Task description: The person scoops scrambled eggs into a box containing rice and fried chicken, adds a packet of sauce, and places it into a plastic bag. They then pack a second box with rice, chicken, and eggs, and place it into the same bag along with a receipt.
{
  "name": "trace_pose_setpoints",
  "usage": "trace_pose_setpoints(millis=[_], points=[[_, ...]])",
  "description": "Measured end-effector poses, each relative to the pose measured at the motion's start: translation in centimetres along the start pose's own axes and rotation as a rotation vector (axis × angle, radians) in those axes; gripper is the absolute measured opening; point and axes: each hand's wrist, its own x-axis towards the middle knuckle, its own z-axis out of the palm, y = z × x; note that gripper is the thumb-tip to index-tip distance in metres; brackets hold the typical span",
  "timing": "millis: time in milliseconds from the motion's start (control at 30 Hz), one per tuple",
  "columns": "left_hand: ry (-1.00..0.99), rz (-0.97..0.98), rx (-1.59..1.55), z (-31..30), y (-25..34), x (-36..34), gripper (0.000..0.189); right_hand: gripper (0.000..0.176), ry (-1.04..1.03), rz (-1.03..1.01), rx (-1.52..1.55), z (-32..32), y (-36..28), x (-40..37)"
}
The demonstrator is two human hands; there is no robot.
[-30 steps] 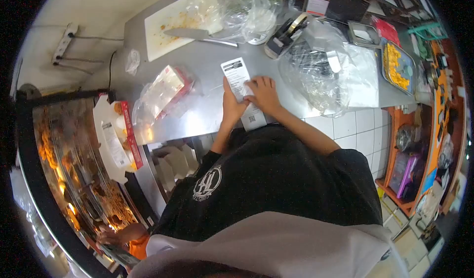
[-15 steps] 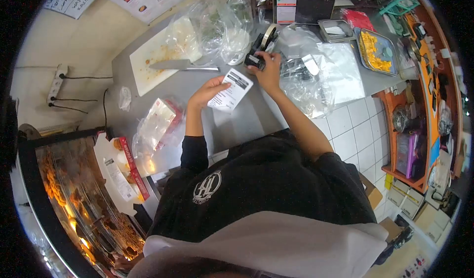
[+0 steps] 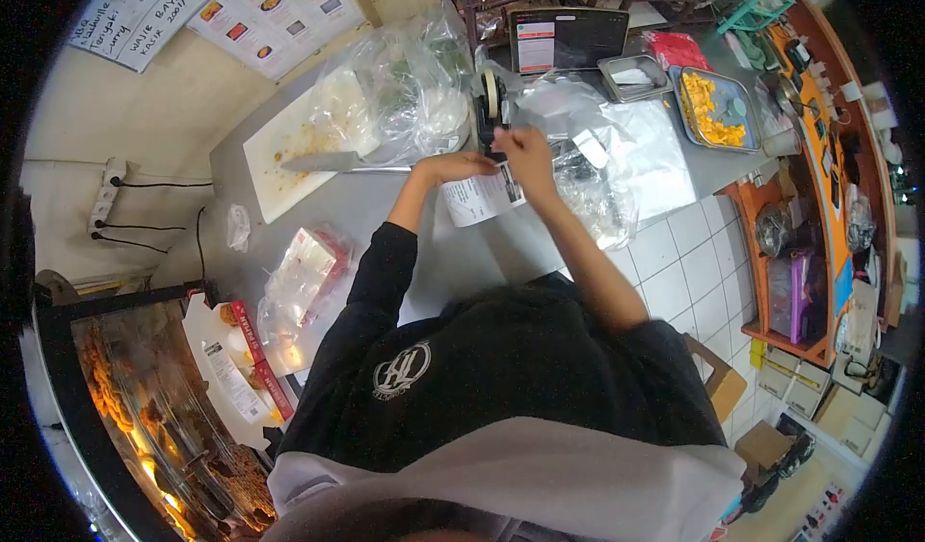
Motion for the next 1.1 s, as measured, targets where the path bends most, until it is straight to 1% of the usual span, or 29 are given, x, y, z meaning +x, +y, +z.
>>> trace_pose_setpoints(millis=[67, 133, 233, 267, 300, 333, 367, 433, 467, 533, 567, 600, 633, 667, 700, 733, 767, 800, 833, 867, 900, 933, 967, 1033, 1067, 1100], points=[[-0.022, -0.011, -0.064, -0.3, 0.4, -0.2, 0.041, 0.029, -0.085, 0.028, -0.077, -2.6, -3.8, -4.6], [-0.041, -0.023, -0.132, -0.4, 0.6, -0.6, 0.041, 0.026, -0.208, 0.225, -0.047, -4.3, -5.7, -8.9], [-0.115, -0.021, -0.608, -0.1, 0.4, -1.1, 0.035, 0.024, -0.199, 0.494, 0.054, -4.7, -2.0, -10.5], [-0.069, 0.001, -0.598, 0.2, 0.3, -1.0, 0.034, 0.024, -0.196, 0.493, 0.057, -4.7, -1.6, -10.3], [-0.067, 0.000, -0.596, 0.4, 0.5, -0.9, 0.034, 0.024, -0.245, 0.506, 0.110, -4.8, -1.6, -10.1], [-0.031, -0.009, -0.574, 0.7, 0.6, -0.8, 0.037, 0.025, -0.302, 0.520, 0.163, -4.7, -1.7, -10.1], [0.013, -0.018, -0.553, 1.0, 0.8, -0.9, 0.041, 0.025, -0.315, 0.516, 0.167, -5.0, -1.8, -10.4], [0.103, -0.028, -0.444, 1.6, 1.5, -1.0, 0.050, 0.026, -0.332, 0.314, 0.104, -5.5, -2.2, -11.4], [0.087, 0.041, -0.485, 1.9, 1.9, -1.3, 0.053, 0.026, -0.371, 0.306, 0.113, -5.6, -2.7, -11.8], [0.160, -0.004, -0.476, 2.5, 2.8, -1.6, 0.050, 0.026, -0.441, 0.421, 0.059, -6.1, -3.7, -12.5], [0.201, -0.012, -0.490, 3.2, 1.7, -0.6, 0.050, 0.026, -0.483, 0.409, 0.062, -6.1, -2.9, -12.5], [0.297, 0.082, -0.380, 3.9, -0.3, 0.9, 0.047, 0.026, -0.477, 0.474, 0.045, -6.1, -1.3, -12.4], [0.391, 0.174, -0.262, 4.0, -0.6, 1.0, 0.044, 0.026, -0.465, 0.536, 0.024, -6.1, 0.0, -12.0], [0.424, 0.173, -0.269, 3.8, -1.0, 1.1, 0.044, 0.025, -0.476, 0.499, -0.033, -6.3, 1.1, -11.6], [0.502, 0.057, -0.007, 3.8, -0.5, 0.5, 0.037, 0.025, -0.502, 0.489, -0.037, -6.4, 1.5, -11.0], [0.563, -0.068, 0.249, 4.4, -0.2, -0.2, 0.031, 0.024, -0.459, 0.443, -0.038, -6.7, 1.8, -10.7], [0.585, -0.073, 0.230, 5.8, -1.0, -0.5, 0.031, 0.023, -0.418, 0.393, -0.045, -7.0, 2.0, -10.1], [0.761, -0.120, 0.205, 7.5, -2.5, -0.2, 0.026, 0.020, -0.456, 0.432, -0.107, -7.5, 1.4, -9.1], [0.948, -0.160, 0.193, 8.0, -3.1, 0.0, 0.021, 0.020, -0.475, 0.399, -0.115, -7.4, 1.1, -7.5], [1.196, 0.067, -0.070, 8.7, -3.1, -0.5, 0.019, 0.020, -0.446, 0.240, -0.153, -7.0, 0.9, -6.2], [1.407, 0.293, -0.353, 10.7, -3.4, -1.4, 0.017, 0.020, -0.420, 0.108, -0.192, -7.1, 0.6, -6.0], [1.473, 0.326, -0.522, 11.6, -2.4, -3.6, 0.018, 0.019, -0.529, -0.051, -0.260, -6.7, -0.8, -4.2], [1.537, 0.364, -0.686, 11.8, -1.6, -6.1, 0.019, 0.018, -0.588, -0.199, -0.343, -5.4, -2.7, -2.7], [1.856, 0.279, -0.263, 12.2, -4.1, -8.7, 0.021, 0.017, -0.686, -0.506, -0.473, -1.5, -6.1, -0.4], [1.882, 0.270, -0.259, 12.2, -4.7, -9.9, 0.021, 0.016, -0.728, -0.662, -0.522, 1.1, -7.3, 0.4], [2.048, 0.239, -0.288, 12.2, -5.2, -11.0, 0.022, 0.015, -0.744, -0.775, -0.495, 4.0, -8.0, 0.9]])
